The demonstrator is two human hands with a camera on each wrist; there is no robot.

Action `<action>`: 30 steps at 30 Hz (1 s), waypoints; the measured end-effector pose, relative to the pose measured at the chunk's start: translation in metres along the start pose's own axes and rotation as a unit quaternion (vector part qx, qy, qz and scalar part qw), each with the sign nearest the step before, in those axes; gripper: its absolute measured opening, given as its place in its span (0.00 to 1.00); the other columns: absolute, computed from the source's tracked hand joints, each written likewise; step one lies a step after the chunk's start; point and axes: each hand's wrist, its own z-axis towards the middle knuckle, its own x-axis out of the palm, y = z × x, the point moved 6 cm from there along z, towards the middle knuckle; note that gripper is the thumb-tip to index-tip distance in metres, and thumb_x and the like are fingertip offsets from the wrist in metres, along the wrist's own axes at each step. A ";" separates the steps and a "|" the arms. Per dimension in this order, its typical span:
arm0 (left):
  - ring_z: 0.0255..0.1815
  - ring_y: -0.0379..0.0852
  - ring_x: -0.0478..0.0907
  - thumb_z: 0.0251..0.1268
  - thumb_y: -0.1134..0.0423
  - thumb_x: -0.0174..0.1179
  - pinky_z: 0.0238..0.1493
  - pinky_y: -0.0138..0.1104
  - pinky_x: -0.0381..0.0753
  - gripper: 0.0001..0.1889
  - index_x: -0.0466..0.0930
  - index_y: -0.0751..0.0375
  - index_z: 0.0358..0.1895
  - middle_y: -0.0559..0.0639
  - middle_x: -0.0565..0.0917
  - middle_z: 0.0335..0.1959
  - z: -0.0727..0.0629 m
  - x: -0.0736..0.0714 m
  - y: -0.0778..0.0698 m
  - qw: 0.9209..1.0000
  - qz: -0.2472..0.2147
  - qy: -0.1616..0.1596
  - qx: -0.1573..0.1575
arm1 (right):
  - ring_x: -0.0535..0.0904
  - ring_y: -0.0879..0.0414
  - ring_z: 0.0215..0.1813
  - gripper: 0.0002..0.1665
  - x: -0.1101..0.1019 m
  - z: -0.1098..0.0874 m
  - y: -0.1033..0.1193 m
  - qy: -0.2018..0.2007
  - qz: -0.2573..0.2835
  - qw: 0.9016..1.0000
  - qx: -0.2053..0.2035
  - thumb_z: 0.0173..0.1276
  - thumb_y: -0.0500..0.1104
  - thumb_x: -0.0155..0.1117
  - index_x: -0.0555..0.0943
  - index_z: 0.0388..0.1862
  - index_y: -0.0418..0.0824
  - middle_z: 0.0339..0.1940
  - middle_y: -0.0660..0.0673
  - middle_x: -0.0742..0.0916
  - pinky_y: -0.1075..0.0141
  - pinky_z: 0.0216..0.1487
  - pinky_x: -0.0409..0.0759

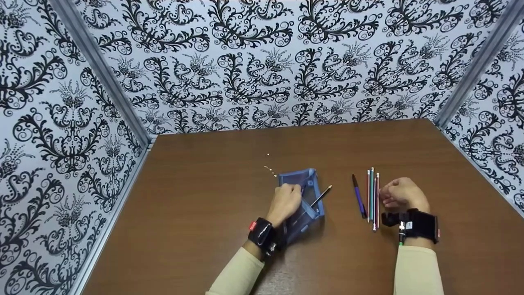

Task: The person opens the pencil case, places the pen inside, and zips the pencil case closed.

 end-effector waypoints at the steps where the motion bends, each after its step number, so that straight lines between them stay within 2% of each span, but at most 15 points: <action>1: 0.23 0.43 0.71 0.72 0.56 0.44 0.26 0.35 0.70 0.22 0.64 0.49 0.14 0.45 0.69 0.16 0.000 0.000 0.000 1.000 -0.001 0.000 0.000 | 0.82 0.55 0.31 0.15 0.000 0.000 0.000 -0.001 0.000 1.000 0.001 0.66 0.32 0.56 0.76 0.47 0.20 0.31 0.44 0.84 0.65 0.35 0.84; 12: 0.25 0.44 0.71 0.71 0.55 0.44 0.27 0.36 0.71 0.23 0.61 0.48 0.13 0.46 0.69 0.17 0.000 -0.003 -0.002 1.000 0.015 -0.002 0.000 | 0.82 0.59 0.23 0.15 0.003 0.004 -0.002 -0.009 0.008 1.000 0.010 0.66 0.32 0.58 0.77 0.44 0.18 0.22 0.46 0.83 0.67 0.30 0.84; 20: 0.19 0.41 0.66 0.73 0.54 0.43 0.22 0.34 0.65 0.23 0.63 0.48 0.14 0.42 0.64 0.15 -0.001 -0.004 -0.002 1.000 -0.008 0.010 -0.012 | 0.81 0.59 0.20 0.09 0.005 0.008 -0.006 -0.027 0.015 0.999 0.037 0.66 0.30 0.58 0.77 0.38 0.20 0.20 0.46 0.82 0.67 0.27 0.83; 27: 0.17 0.39 0.64 0.73 0.54 0.43 0.20 0.33 0.64 0.22 0.65 0.48 0.15 0.42 0.65 0.15 -0.001 -0.003 0.000 0.999 -0.023 0.015 -0.017 | 0.82 0.58 0.20 0.12 0.005 0.008 -0.005 -0.047 0.014 0.998 0.042 0.65 0.31 0.58 0.77 0.41 0.19 0.17 0.47 0.82 0.66 0.27 0.83; 30: 0.17 0.40 0.65 0.73 0.54 0.43 0.20 0.33 0.65 0.21 0.65 0.49 0.16 0.43 0.66 0.15 0.000 -0.003 0.000 0.999 -0.024 0.015 -0.017 | 0.82 0.57 0.20 0.12 0.005 0.009 -0.003 -0.059 -0.001 0.997 0.048 0.65 0.33 0.59 0.78 0.40 0.22 0.16 0.47 0.83 0.66 0.25 0.83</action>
